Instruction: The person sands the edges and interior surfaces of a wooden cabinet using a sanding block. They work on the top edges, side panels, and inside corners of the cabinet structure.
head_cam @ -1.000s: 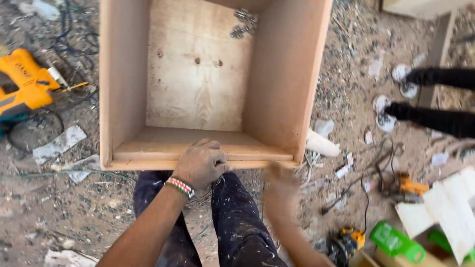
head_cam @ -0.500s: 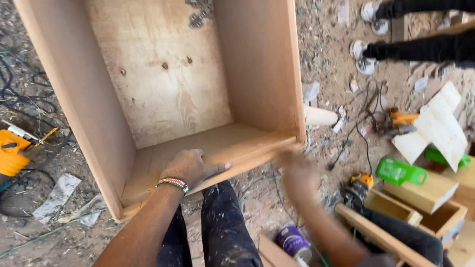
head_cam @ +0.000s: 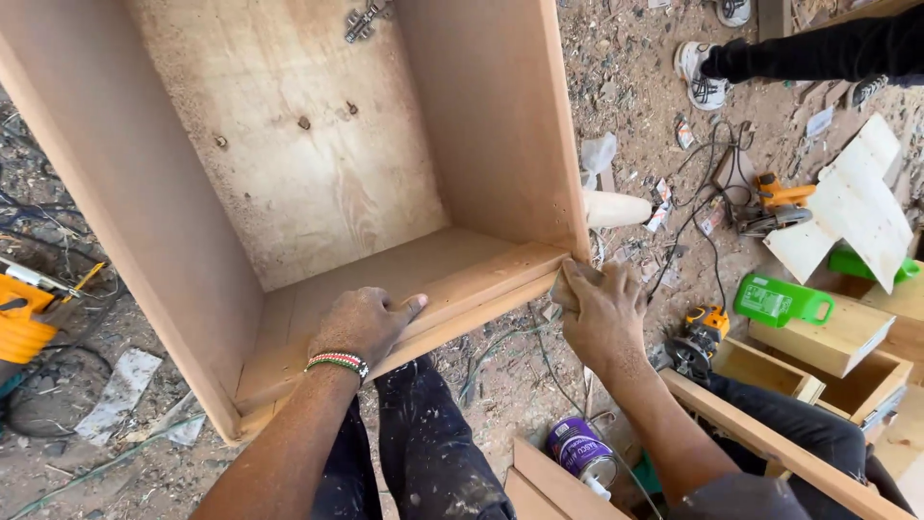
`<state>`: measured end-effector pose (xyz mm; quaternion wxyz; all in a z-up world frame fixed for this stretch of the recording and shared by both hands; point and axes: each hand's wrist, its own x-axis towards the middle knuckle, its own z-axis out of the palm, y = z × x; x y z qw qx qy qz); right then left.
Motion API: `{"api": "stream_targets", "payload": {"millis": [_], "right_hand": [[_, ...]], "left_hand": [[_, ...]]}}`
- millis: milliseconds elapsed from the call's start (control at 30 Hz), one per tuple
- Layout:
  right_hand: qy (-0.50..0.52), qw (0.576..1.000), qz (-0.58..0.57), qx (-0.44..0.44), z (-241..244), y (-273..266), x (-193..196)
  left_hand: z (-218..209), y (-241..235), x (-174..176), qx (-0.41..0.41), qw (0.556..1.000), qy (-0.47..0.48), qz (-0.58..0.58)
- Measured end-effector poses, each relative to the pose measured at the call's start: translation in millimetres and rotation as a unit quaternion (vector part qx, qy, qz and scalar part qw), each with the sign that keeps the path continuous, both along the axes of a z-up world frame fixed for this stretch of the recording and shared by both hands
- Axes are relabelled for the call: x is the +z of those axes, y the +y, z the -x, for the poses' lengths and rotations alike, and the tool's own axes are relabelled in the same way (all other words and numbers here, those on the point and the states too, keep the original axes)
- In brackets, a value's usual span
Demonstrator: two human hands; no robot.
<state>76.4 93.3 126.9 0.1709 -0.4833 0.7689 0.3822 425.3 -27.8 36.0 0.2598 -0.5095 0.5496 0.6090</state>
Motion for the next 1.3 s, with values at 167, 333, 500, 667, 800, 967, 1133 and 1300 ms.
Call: {"api": "stream_targets", "payload": {"millis": [167,333,500,667,800,967,1133,1300], "right_hand": [[-0.081,0.978,0.185,0.042,-130.4,115.3,-74.5],[-0.145,0.972,0.016,-0.185,-47.0,2.4,15.4],[-0.168,0.933,0.158,-0.275,-92.3,26.5,-0.4],[-0.083,0.986,0.095,-0.108,8.6,18.5,-1.8],[-0.100,0.948,0.156,-0.257,-108.5,39.2,-26.5],[-0.252,0.942,0.038,-0.217,-111.7,-1.2,21.9],[-0.210,0.945,0.077,-0.238,-154.0,12.2,25.3],[-0.237,0.957,0.085,-0.145,-95.5,21.0,1.5]], "left_hand": [[-2.7,12.0,-16.3,-0.002,1.000,-0.023,-0.002],[1.5,4.0,0.2,0.024,1.000,-0.006,0.019],[-2.1,15.6,-14.9,0.049,0.998,-0.028,0.026],[-2.8,6.3,3.0,0.036,0.997,-0.061,0.028],[-5.7,17.6,-22.7,0.034,0.997,-0.055,0.041],[-7.9,12.6,-14.7,0.010,0.995,-0.082,0.059],[-4.5,14.5,-12.1,0.023,0.995,-0.081,0.059],[-6.7,11.2,-4.9,0.032,0.993,-0.082,0.080]]}}
